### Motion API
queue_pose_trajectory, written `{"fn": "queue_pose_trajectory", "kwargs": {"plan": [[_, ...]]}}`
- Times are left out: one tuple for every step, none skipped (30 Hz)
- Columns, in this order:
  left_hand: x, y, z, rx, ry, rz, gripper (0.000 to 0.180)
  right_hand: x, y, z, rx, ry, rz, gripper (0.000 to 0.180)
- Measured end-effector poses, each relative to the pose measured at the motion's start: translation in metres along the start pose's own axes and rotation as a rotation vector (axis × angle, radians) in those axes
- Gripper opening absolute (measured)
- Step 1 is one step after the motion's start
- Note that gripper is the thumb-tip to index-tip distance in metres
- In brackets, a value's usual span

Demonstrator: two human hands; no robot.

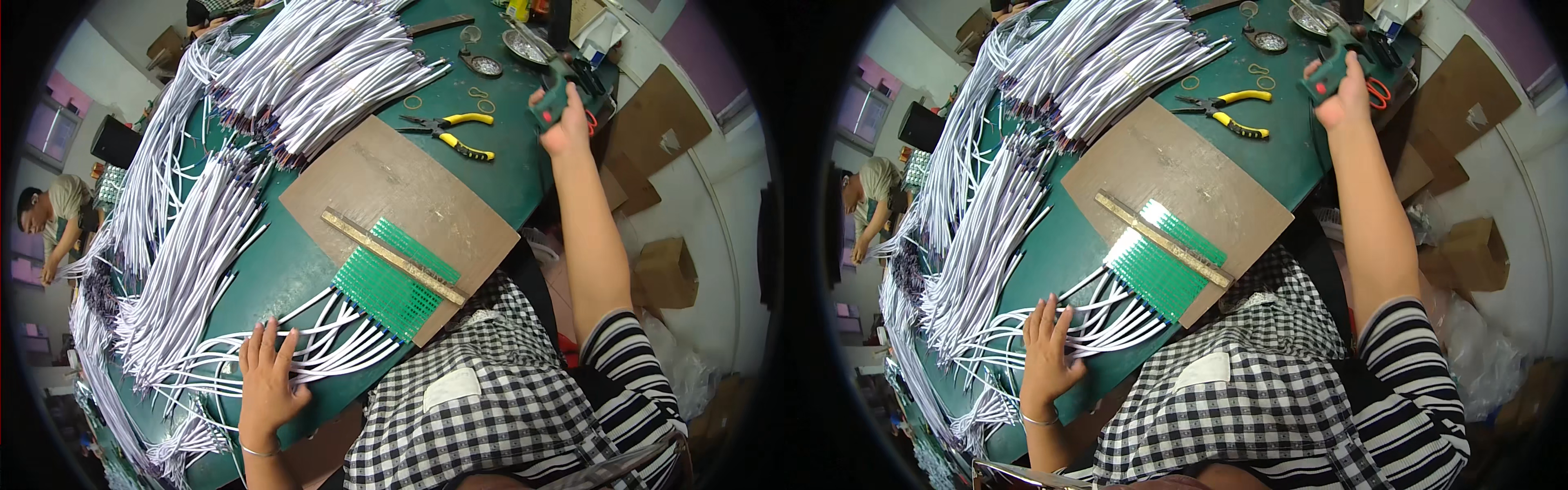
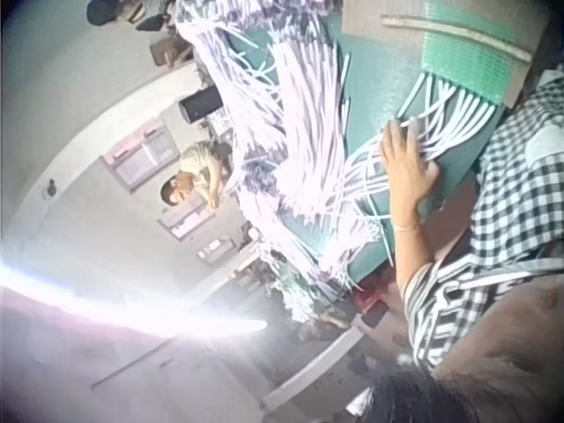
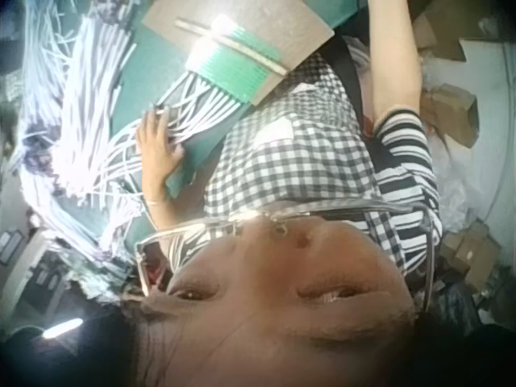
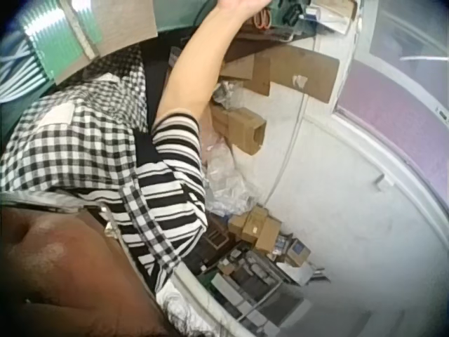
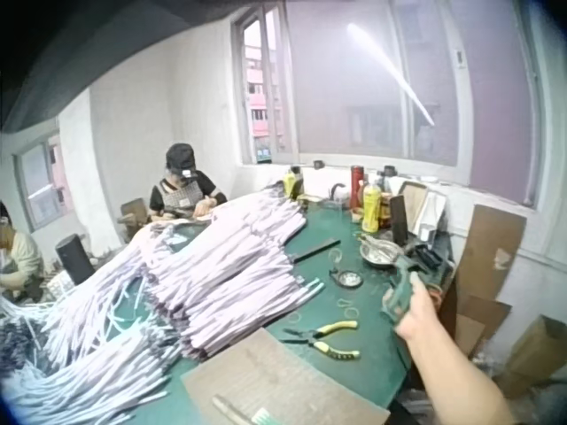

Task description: The person places a green circuit board onto a wooden panel, inserts wires into the edge of the board, solders each wire using a soldering iron, presses them with a metal bar, and lifts the assembled board.

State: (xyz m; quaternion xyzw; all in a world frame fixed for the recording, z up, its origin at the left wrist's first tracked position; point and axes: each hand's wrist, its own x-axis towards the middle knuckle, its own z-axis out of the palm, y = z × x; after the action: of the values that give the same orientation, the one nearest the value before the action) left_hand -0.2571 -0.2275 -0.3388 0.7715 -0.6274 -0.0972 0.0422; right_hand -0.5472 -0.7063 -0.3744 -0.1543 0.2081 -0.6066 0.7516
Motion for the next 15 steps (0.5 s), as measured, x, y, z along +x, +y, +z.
{"fn": "queue_pose_trajectory", "kwargs": {"plan": [[-0.002, -0.003, -0.001, 0.048, -0.038, -0.014, 0.08, 0.021, 0.008, 0.001, 0.031, 0.027, 0.01, 0.035], [-0.005, -0.004, -0.002, 0.096, -0.078, -0.035, 0.08, 0.039, 0.014, 0.003, 0.036, 0.017, 0.033, 0.035], [-0.006, -0.005, -0.004, 0.078, -0.108, -0.033, 0.083, 0.055, 0.02, 0.003, 0.026, 0.069, 0.044, 0.036], [-0.005, -0.008, -0.006, 0.088, -0.133, -0.029, 0.084, 0.065, 0.03, 0.003, 0.011, 0.122, 0.064, 0.037], [0.001, -0.007, -0.009, 0.102, -0.144, -0.008, 0.084, 0.072, 0.029, 0.001, -0.054, 0.179, 0.087, 0.039], [0.012, -0.011, -0.009, 0.109, -0.166, 0.03, 0.084, 0.079, 0.022, -0.01, -0.093, 0.172, 0.116, 0.042], [0.017, -0.007, -0.014, 0.139, -0.158, 0.047, 0.084, 0.09, 0.009, -0.026, -0.062, 0.084, 0.236, 0.047], [0.016, -0.003, -0.018, 0.165, -0.151, 0.044, 0.083, 0.084, 0.014, -0.018, -0.298, 0.128, 0.29, 0.05], [0.015, -0.001, -0.019, 0.162, -0.136, 0.033, 0.082, 0.067, 0.02, -0.006, -0.523, 0.134, 0.318, 0.052], [0.013, 0.0, -0.019, 0.157, -0.144, 0.011, 0.082, 0.057, 0.016, -0.006, -0.58, 0.086, 0.299, 0.051], [0.011, -0.001, -0.017, 0.182, -0.141, 0.01, 0.085, 0.049, 0.01, -0.004, -0.7, 0.057, 0.342, 0.05], [0.011, -0.001, -0.015, 0.206, -0.135, 0.023, 0.087, 0.04, -0.002, -0.002, -0.821, 0.034, 0.372, 0.049], [0.013, 0.002, -0.014, 0.189, -0.072, 0.064, 0.083, 0.036, -0.018, -0.002, -1.053, 0.02, 0.321, 0.047], [0.015, 0.002, -0.014, 0.176, -0.077, 0.074, 0.083, 0.031, -0.034, -0.001, -1.286, 0.006, 0.265, 0.045], [0.015, 0.004, -0.014, 0.151, -0.077, 0.072, 0.082, 0.008, -0.032, 0.017, -1.517, -0.018, 0.124, 0.04]]}}
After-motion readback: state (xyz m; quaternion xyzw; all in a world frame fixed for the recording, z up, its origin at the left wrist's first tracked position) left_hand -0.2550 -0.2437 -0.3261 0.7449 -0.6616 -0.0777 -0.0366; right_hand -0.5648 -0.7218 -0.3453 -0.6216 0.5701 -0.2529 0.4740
